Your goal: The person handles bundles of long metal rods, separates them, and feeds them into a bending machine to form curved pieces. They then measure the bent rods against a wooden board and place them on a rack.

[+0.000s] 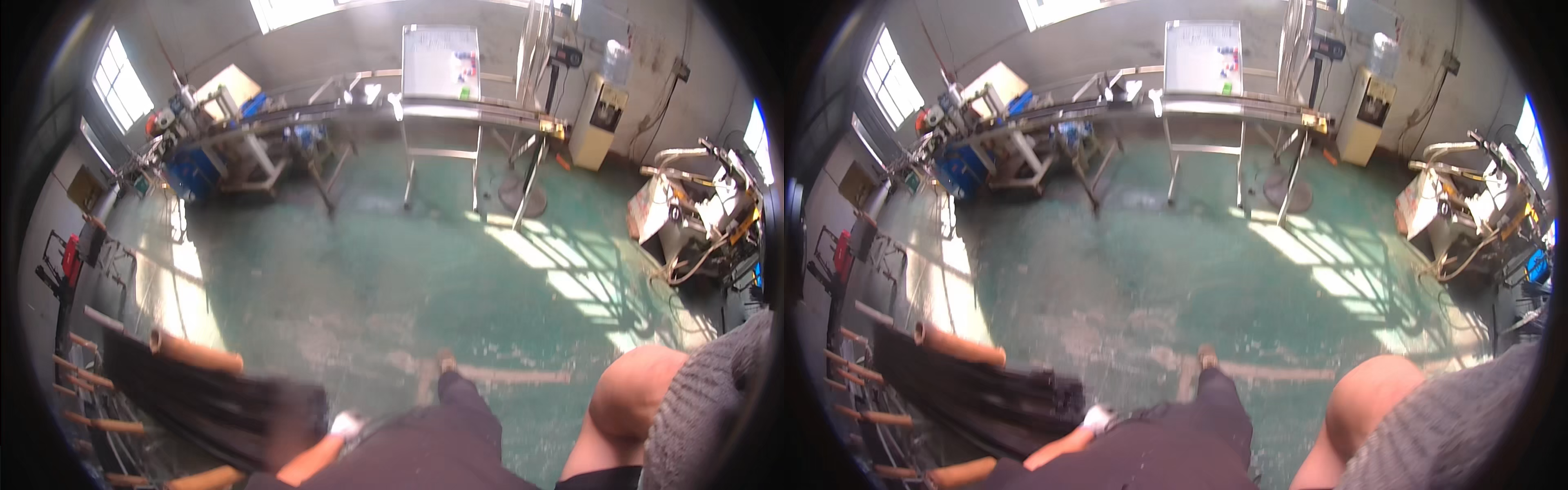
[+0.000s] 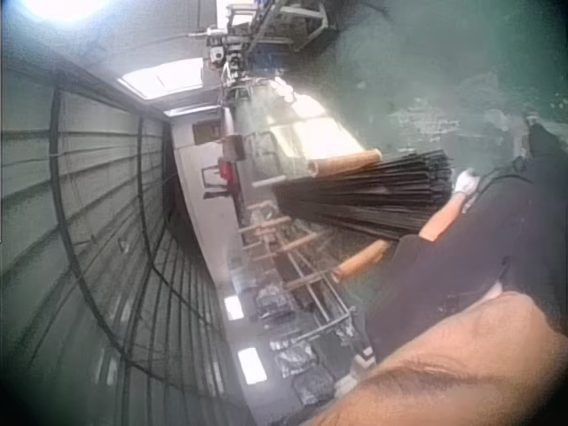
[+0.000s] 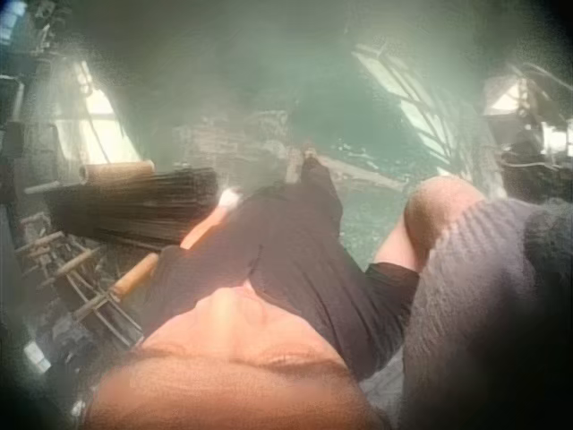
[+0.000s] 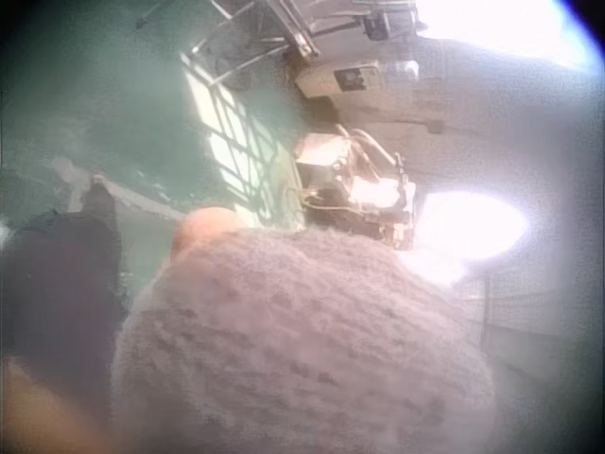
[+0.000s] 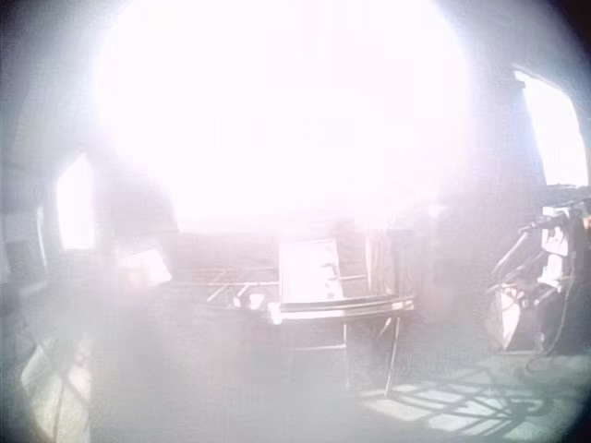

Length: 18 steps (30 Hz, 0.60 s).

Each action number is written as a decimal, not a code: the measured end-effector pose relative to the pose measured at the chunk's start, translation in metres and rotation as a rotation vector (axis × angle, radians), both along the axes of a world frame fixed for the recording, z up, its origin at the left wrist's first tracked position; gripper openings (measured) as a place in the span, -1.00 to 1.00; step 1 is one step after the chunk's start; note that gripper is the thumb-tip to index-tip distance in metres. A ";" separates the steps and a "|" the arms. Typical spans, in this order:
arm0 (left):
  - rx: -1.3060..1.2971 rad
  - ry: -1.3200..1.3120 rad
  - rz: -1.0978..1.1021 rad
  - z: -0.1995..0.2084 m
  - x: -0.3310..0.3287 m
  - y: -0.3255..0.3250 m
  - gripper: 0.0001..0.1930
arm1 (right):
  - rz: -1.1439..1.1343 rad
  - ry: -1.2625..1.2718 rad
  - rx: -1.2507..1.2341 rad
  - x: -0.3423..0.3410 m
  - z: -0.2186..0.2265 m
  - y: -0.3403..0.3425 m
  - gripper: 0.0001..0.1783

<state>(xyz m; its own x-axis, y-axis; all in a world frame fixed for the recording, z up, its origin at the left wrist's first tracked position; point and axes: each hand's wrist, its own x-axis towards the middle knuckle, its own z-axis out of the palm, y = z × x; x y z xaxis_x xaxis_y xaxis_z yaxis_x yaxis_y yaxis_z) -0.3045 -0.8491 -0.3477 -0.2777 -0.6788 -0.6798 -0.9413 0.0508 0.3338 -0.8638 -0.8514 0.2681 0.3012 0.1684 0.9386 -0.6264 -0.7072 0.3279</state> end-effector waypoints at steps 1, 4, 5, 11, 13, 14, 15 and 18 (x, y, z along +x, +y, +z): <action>0.031 0.031 0.149 0.000 -0.015 -0.006 -0.38 | 0.023 0.017 0.000 -0.006 0.004 -0.029 -0.65; -0.100 0.063 0.164 0.009 0.022 -0.010 -0.50 | 0.180 -0.074 -0.022 -0.030 0.036 -0.118 -0.66; -0.076 0.022 0.256 0.049 0.050 -0.018 -0.52 | 0.221 -0.144 -0.002 -0.037 0.038 -0.155 -0.66; -0.146 0.169 0.485 0.090 -0.026 -0.208 -0.65 | 0.344 0.011 0.009 0.011 0.068 -0.323 -0.68; -0.249 0.296 0.613 0.042 -0.031 -0.171 -0.69 | 0.479 0.037 -0.022 0.052 0.059 -0.388 -0.68; -0.389 0.323 0.528 0.030 -0.023 -0.144 -0.71 | 0.533 0.047 -0.005 0.080 0.048 -0.415 -0.69; -0.603 0.364 0.348 -0.004 -0.025 -0.150 -0.73 | 0.542 0.120 0.029 0.109 0.050 -0.449 -0.69; -0.356 0.411 0.929 0.072 -0.035 -0.281 -0.77 | 0.641 0.265 0.072 0.177 0.031 -0.546 -0.70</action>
<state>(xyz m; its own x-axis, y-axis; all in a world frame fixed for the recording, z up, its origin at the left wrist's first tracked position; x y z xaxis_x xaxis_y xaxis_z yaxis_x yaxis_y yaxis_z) -0.3399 -1.1301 -0.2756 0.2869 -0.8821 -0.3735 -0.4808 -0.4699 0.7403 -0.6869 -1.3973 0.2994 0.3839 0.3299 0.8624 0.0163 -0.9363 0.3509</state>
